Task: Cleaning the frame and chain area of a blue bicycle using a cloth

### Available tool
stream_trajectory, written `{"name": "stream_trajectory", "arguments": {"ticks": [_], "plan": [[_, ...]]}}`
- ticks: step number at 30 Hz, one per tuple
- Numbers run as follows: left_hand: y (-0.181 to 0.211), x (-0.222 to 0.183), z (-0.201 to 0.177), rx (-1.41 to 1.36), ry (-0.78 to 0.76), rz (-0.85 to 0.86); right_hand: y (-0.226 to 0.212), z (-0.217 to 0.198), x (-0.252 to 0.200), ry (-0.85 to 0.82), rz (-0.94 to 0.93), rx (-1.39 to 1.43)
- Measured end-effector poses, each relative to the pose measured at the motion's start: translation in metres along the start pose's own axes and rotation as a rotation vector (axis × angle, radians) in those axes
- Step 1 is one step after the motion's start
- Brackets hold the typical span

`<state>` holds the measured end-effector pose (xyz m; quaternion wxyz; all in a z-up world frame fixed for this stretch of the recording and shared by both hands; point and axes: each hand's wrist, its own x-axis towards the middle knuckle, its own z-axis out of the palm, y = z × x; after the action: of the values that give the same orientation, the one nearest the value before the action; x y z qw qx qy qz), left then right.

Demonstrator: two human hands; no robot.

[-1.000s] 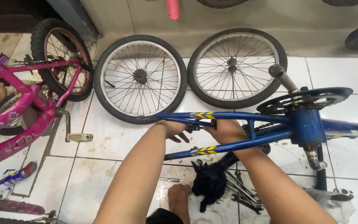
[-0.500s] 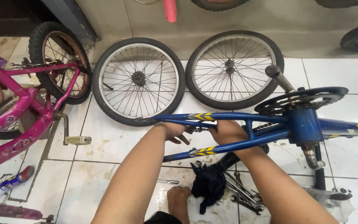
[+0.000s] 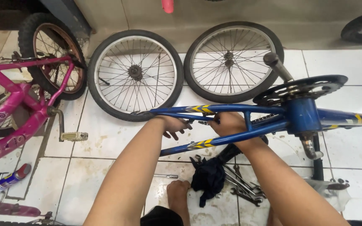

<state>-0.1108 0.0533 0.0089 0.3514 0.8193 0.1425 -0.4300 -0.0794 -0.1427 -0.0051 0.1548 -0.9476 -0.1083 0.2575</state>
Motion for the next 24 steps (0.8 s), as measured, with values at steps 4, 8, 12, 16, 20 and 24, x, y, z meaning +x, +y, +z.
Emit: {"name": "stream_trajectory", "arguments": {"ticks": [4, 8, 12, 16, 20, 24], "plan": [[-0.002, -0.005, 0.0, 0.06, -0.03, -0.07, 0.04, 0.031, 0.029, 0.09, -0.072, -0.076], [0.016, -0.052, 0.002, 0.028, 0.012, -0.068, 0.024, -0.002, -0.018, 0.003, -0.023, -0.098], [-0.004, -0.051, 0.014, 0.004, 0.177, -0.01, 0.045, 0.011, -0.014, 0.016, -0.075, -0.033], [-0.013, -0.044, 0.04, 0.331, 0.481, -0.09, 0.057, 0.017, -0.013, 0.024, -0.068, 0.141], [0.029, -0.115, 0.09, 0.19, 0.812, -0.014, 0.051, 0.012, -0.03, 0.02, -0.082, 0.169], [0.038, -0.09, 0.169, 0.021, 1.667, 0.546, 0.063, 0.034, -0.014, 0.065, -0.087, 0.251]]}}
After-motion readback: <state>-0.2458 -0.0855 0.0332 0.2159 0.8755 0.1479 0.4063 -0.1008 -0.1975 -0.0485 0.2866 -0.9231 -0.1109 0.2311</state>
